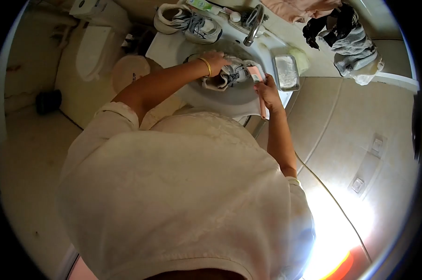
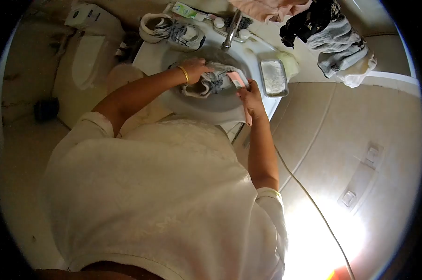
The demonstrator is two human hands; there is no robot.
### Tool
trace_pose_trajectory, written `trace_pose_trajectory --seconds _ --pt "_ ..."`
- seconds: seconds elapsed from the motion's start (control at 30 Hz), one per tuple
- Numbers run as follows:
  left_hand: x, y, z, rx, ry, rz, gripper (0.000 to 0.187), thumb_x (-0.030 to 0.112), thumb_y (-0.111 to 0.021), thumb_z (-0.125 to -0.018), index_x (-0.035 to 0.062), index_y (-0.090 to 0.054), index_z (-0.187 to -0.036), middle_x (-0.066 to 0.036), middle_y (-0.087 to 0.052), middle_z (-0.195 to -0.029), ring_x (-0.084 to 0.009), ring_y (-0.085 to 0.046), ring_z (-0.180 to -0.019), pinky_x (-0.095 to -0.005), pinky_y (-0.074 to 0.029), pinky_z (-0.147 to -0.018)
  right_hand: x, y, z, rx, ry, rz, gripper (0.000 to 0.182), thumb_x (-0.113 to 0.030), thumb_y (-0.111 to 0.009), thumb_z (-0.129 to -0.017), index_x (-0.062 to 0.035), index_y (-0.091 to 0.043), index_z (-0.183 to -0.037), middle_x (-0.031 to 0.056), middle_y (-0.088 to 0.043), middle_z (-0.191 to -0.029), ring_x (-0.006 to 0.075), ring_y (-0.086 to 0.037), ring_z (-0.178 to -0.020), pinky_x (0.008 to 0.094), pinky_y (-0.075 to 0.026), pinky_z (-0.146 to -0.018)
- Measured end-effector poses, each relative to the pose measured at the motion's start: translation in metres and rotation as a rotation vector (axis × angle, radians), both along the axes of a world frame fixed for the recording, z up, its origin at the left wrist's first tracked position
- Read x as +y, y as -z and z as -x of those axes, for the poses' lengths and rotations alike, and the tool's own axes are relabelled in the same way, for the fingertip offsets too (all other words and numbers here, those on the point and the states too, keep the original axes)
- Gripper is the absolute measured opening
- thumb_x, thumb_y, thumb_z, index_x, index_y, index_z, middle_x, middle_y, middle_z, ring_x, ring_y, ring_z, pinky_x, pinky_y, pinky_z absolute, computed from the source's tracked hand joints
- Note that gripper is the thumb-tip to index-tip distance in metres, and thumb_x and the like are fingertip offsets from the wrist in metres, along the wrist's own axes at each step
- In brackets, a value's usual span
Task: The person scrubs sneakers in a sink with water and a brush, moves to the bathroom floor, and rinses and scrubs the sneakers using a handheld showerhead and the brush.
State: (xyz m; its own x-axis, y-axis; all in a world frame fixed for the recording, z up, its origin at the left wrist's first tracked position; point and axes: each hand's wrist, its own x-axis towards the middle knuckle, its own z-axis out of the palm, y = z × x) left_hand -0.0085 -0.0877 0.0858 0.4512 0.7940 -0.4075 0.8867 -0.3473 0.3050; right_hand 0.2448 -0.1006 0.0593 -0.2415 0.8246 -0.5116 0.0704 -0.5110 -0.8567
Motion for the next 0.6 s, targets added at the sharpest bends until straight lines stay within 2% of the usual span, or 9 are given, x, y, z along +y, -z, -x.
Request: trace_pose_trajectory --seconds 0.07,0.17,0.2,0.23,0.37,0.47,0.5,0.6 --pt "-0.004 -0.011 0.006 0.021 -0.001 -0.067 0.049 0.001 -0.045 -0.069 0.0196 -0.047 -0.115 -0.01 -0.047 -0.098 -0.0277 -0.046 -0.097 -0.0365 -0.039 -0.081 -0.004 -0.012 0.002 0.028 0.016 -0.001 0.052 -0.012 -0.061 -0.071 0.0002 -0.034 -0.113 0.0054 -0.05 -0.08 0.0112 -0.048 -0.066 0.0225 -0.04 -0.057" --pt "-0.016 -0.028 0.019 -0.047 -0.031 -0.167 0.044 -0.001 -0.044 -0.071 0.0172 -0.049 -0.111 -0.007 -0.046 -0.106 -0.0275 -0.045 -0.099 -0.0358 -0.038 -0.083 -0.005 -0.042 0.008 0.033 -0.002 -0.077 0.046 -0.008 -0.061 -0.069 0.0018 -0.041 -0.11 0.0045 -0.052 -0.085 0.0107 -0.048 -0.071 0.0221 -0.039 -0.064" --pt "-0.021 -0.03 0.025 -0.081 -0.002 -0.277 0.043 -0.001 -0.044 -0.072 0.0165 -0.05 -0.11 -0.006 -0.046 -0.108 -0.0267 -0.045 -0.099 -0.0359 -0.038 -0.084 -0.006 -0.051 0.01 0.03 -0.017 -0.113 0.043 -0.006 -0.061 -0.069 0.0028 -0.043 -0.108 0.0046 -0.054 -0.087 0.0107 -0.049 -0.074 0.0221 -0.039 -0.066" --pt "-0.026 -0.032 0.031 -0.114 0.028 -0.386 0.041 0.0 -0.044 -0.072 0.0159 -0.05 -0.109 -0.005 -0.046 -0.109 -0.0259 -0.046 -0.099 -0.036 -0.037 -0.084 -0.007 -0.057 0.011 0.03 -0.016 -0.153 0.039 -0.015 -0.066 -0.068 -0.0036 -0.049 -0.102 -0.0006 -0.052 -0.079 0.0093 -0.048 -0.068 0.0208 -0.039 -0.065" --pt "-0.034 -0.029 0.068 -0.113 0.156 -0.693 0.034 0.003 -0.048 -0.072 0.015 -0.054 -0.103 -0.003 -0.048 -0.111 -0.0213 -0.047 -0.099 -0.0372 -0.035 -0.087 -0.004 -0.052 0.011 0.172 0.041 -0.272 0.033 -0.01 -0.061 -0.073 -0.0046 -0.049 -0.103 0.0008 -0.055 -0.085 0.0098 -0.05 -0.075 0.0223 -0.039 -0.072" --pt "-0.041 -0.027 0.103 -0.121 0.178 -0.865 0.03 0.011 -0.049 -0.073 0.02 -0.054 -0.102 0.0 -0.051 -0.106 -0.0178 -0.048 -0.099 -0.0391 -0.033 -0.089 -0.003 -0.063 0.017 0.122 -0.001 -0.405 0.034 -0.002 -0.056 -0.074 -0.0035 -0.046 -0.107 0.0026 -0.052 -0.076 0.0105 -0.051 -0.068 0.0216 -0.042 -0.066" --pt "-0.044 -0.028 0.111 -0.125 0.175 -0.904 0.032 0.011 -0.051 -0.072 0.02 -0.054 -0.102 0.0 -0.052 -0.106 -0.0166 -0.049 -0.098 -0.0398 -0.032 -0.089 -0.002 -0.062 0.017 0.115 -0.027 -0.421 0.034 -0.002 -0.054 -0.075 -0.0021 -0.044 -0.107 0.0034 -0.05 -0.073 0.0117 -0.051 -0.064 0.0206 -0.043 -0.06" --pt "-0.05 -0.024 0.133 -0.033 0.15 -1.055 0.033 0.009 -0.051 -0.071 0.0195 -0.054 -0.103 0.0 -0.052 -0.106 -0.0159 -0.05 -0.097 -0.0405 -0.032 -0.088 -0.005 -0.063 0.025 -0.118 -0.013 -0.546 0.032 -0.001 -0.053 -0.075 -0.0015 -0.043 -0.105 0.0037 -0.051 -0.075 0.0102 -0.049 -0.062 0.0191 -0.041 -0.056"
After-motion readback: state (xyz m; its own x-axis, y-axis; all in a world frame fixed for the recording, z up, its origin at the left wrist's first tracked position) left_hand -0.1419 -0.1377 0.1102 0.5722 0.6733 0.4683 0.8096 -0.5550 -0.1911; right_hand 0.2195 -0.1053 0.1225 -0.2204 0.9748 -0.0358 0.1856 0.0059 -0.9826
